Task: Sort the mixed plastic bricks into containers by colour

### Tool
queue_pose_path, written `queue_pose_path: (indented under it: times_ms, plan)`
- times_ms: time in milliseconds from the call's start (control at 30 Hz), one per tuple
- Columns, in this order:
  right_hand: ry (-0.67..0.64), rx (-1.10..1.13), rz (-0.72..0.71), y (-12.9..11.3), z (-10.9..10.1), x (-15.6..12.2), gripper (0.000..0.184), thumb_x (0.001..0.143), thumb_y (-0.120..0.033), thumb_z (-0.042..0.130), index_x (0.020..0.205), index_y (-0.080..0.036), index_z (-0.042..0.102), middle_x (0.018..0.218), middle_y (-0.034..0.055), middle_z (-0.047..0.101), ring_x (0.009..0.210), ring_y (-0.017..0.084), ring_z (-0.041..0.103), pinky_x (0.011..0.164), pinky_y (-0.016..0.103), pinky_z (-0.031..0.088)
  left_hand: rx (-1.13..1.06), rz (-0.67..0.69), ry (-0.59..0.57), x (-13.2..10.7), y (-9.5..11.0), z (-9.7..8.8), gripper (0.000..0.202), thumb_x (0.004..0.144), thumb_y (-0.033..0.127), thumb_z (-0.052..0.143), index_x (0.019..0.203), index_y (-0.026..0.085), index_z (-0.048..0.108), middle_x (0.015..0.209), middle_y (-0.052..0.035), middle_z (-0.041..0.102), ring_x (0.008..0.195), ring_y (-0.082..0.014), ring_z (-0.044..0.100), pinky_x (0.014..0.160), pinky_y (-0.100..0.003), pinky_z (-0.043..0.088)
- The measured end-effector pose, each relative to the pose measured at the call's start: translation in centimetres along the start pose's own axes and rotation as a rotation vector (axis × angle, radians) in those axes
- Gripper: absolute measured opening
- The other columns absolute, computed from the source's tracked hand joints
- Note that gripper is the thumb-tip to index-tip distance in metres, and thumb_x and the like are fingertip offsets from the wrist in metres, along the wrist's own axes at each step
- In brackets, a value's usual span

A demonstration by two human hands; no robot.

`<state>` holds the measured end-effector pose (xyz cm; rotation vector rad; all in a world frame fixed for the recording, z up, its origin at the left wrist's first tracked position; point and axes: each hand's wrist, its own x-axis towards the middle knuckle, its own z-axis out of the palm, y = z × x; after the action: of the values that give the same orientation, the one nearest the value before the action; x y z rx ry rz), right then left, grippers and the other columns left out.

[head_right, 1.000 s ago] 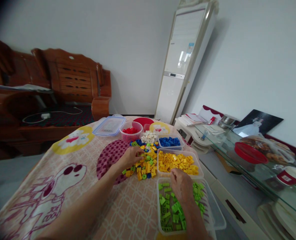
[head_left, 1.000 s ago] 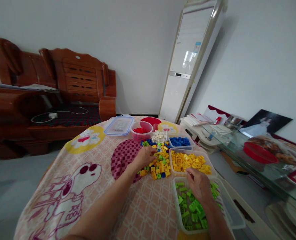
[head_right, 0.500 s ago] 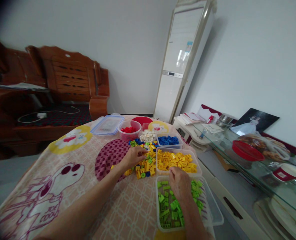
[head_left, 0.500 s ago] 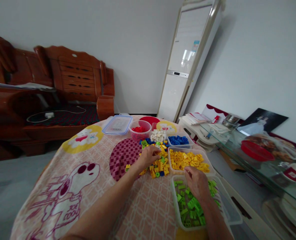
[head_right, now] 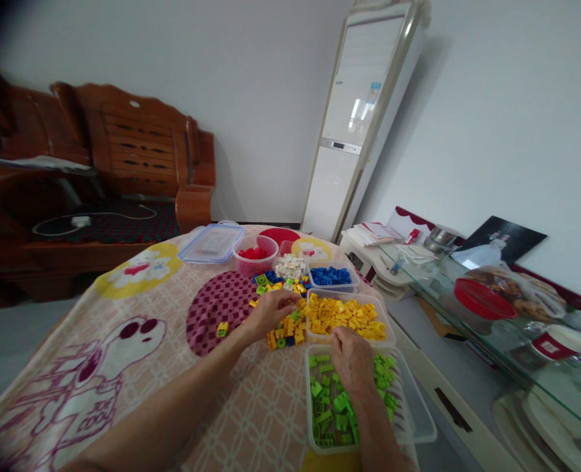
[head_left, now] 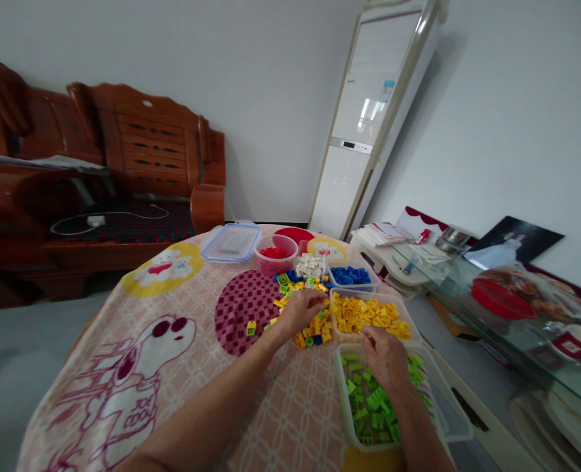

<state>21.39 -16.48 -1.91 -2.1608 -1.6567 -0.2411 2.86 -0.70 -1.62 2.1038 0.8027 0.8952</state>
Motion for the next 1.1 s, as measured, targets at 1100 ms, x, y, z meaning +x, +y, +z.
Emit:
queue_pose_path:
  times_ms: [1100]
  plan:
    - [0.004,0.014,-0.014,-0.1,-0.1,-0.1,0.025,0.091,-0.021,0.047,0.082,-0.019,0.071,0.078,0.0059,0.071,0.07,0.016,0.062,0.066,0.025,0.034,-0.481,-0.199,-0.122,-0.5,0.4,3.0,0.029,0.068,0.019,0.067,0.096,0.012,0.071,0.078,-0.003,0.072,0.067,-0.0142,0.068,0.065,-0.024,0.053]
